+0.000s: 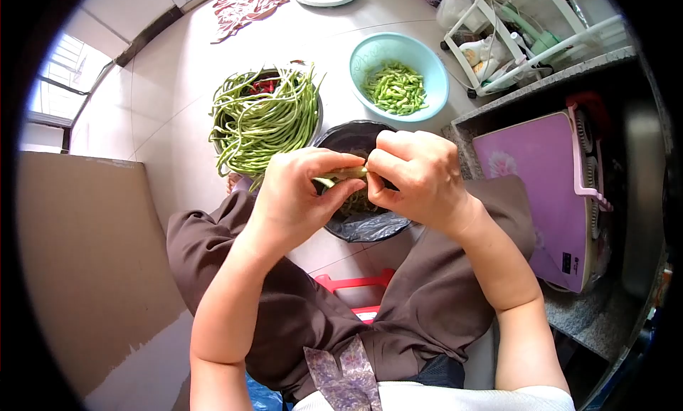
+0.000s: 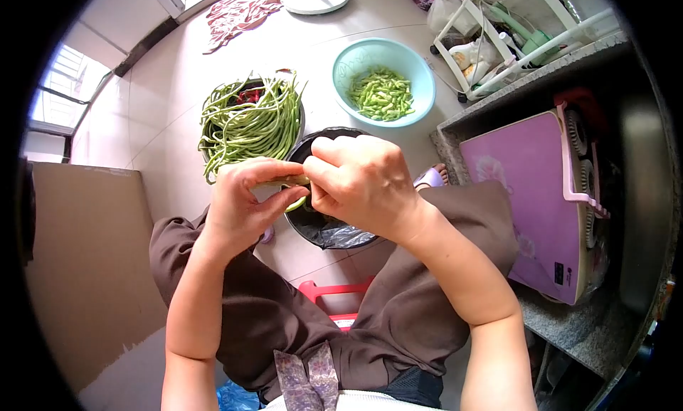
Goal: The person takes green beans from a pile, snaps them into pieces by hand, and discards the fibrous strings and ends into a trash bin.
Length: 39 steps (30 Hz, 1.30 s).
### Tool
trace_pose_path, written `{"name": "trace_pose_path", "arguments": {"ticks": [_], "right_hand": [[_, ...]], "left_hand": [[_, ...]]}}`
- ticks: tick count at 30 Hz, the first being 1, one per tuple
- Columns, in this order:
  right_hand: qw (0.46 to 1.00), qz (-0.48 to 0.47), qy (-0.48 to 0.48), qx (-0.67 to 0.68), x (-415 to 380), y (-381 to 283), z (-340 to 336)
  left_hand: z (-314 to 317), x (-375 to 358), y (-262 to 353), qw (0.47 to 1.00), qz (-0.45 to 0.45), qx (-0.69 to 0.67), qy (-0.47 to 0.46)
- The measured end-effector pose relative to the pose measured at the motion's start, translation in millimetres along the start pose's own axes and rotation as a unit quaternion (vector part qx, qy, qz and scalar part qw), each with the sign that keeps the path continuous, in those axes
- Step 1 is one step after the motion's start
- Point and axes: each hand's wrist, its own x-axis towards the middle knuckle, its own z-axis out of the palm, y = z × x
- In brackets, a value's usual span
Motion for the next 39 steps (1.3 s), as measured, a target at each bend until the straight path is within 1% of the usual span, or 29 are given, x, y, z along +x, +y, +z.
{"name": "trace_pose_path", "arguments": {"ticks": [1, 3, 4, 5, 6, 7, 8, 9, 10, 11, 13, 15, 16, 17, 19, 20, 21, 23, 24, 25, 27, 28, 30, 34, 37, 39], "right_hand": [[1.0, 0.0, 0.0, 0.0, 0, 0, -1], [0.999, 0.025, 0.025, 0.027, 2, -2, -3], [0.999, 0.025, 0.026, 0.026, 3, -3, -4], [0.992, 0.079, 0.041, 0.095, 3, -3, -5], [0.976, 0.132, 0.055, 0.162, 3, -2, -6], [0.96, 0.175, 0.034, 0.215, 2, 1, -11], [0.91, 0.241, 0.039, 0.334, 3, 1, -12], [0.841, 0.302, 0.042, 0.447, 3, 1, -13], [0.768, 0.331, 0.06, 0.545, 3, 2, -10], [0.698, 0.333, 0.066, 0.63, 1, 8, -13], [0.55, 0.337, 0.129, 0.753, -3, 26, -12], [0.481, 0.386, 0.207, 0.759, -2, 33, -14], [0.479, 0.389, 0.195, 0.763, -2, 33, -15], [0.477, 0.392, 0.183, 0.766, -2, 33, -15], [0.56, 0.402, 0.072, 0.721, 1, 23, -20], [0.566, 0.406, 0.035, 0.717, 1, 18, -19], [0.583, 0.406, 0.016, 0.704, 5, 8, -22], [0.645, 0.39, -0.024, 0.656, 4, 3, -19], [0.668, 0.402, -0.029, 0.625, 2, 2, -22], [0.713, 0.392, -0.016, 0.582, 8, -6, -24], [0.736, 0.366, -0.001, 0.57, 8, -6, -20], [0.736, 0.366, 0.0, 0.57, 7, -6, -21], [0.716, 0.38, -0.02, 0.585, 6, -4, -22], [0.702, 0.388, -0.019, 0.597, 5, -6, -17], [0.691, 0.377, 0.003, 0.617, 2, -8, -12], [0.56, 0.4, -0.034, 0.724, 2, -7, -14]], "left_hand": [[3, 0, 0, 1.0, 0.0, 0.0, 0.0], [7, -2, 0, 0.997, 0.045, 0.05, 0.044], [8, -2, 0, 0.996, 0.057, 0.053, 0.05], [9, -2, 1, 0.996, 0.058, 0.053, 0.05], [10, -2, 2, 0.995, 0.059, 0.034, 0.074], [11, -2, 3, 0.993, 0.061, 0.014, 0.097], [12, -1, 1, 0.99, 0.087, 0.025, 0.11], [12, -1, 1, 0.99, 0.087, 0.025, 0.11], [13, 0, 2, 0.988, 0.096, 0.044, 0.117], [13, 0, 3, 0.985, 0.105, 0.062, 0.123], [11, -2, 6, 0.983, 0.108, 0.076, 0.125], [8, -2, 9, 0.987, 0.104, 0.081, 0.097], [8, -1, 9, 0.989, 0.102, 0.053, 0.094], [9, 1, 6, 0.989, 0.103, 0.054, 0.095], [13, 6, -2, 0.971, 0.155, 0.036, 0.177], [12, 5, -1, 0.973, 0.138, 0.034, 0.18], [11, 5, 1, 0.974, 0.138, 0.034, 0.179], [10, 5, 2, 0.971, 0.138, 0.063, 0.185], [9, 6, 2, 0.967, 0.157, 0.08, 0.185], [10, 6, 2, 0.967, 0.157, 0.079, 0.183], [10, 7, 1, 0.963, 0.176, 0.087, 0.182], [9, 7, 1, 0.964, 0.177, 0.086, 0.182], [9, 7, 3, 0.963, 0.181, 0.093, 0.178], [10, 6, 4, 0.964, 0.175, 0.089, 0.18], [12, 3, 2, 0.969, 0.17, 0.067, 0.166], [15, -1, -1, 0.976, 0.114, -0.061, 0.175]]}}
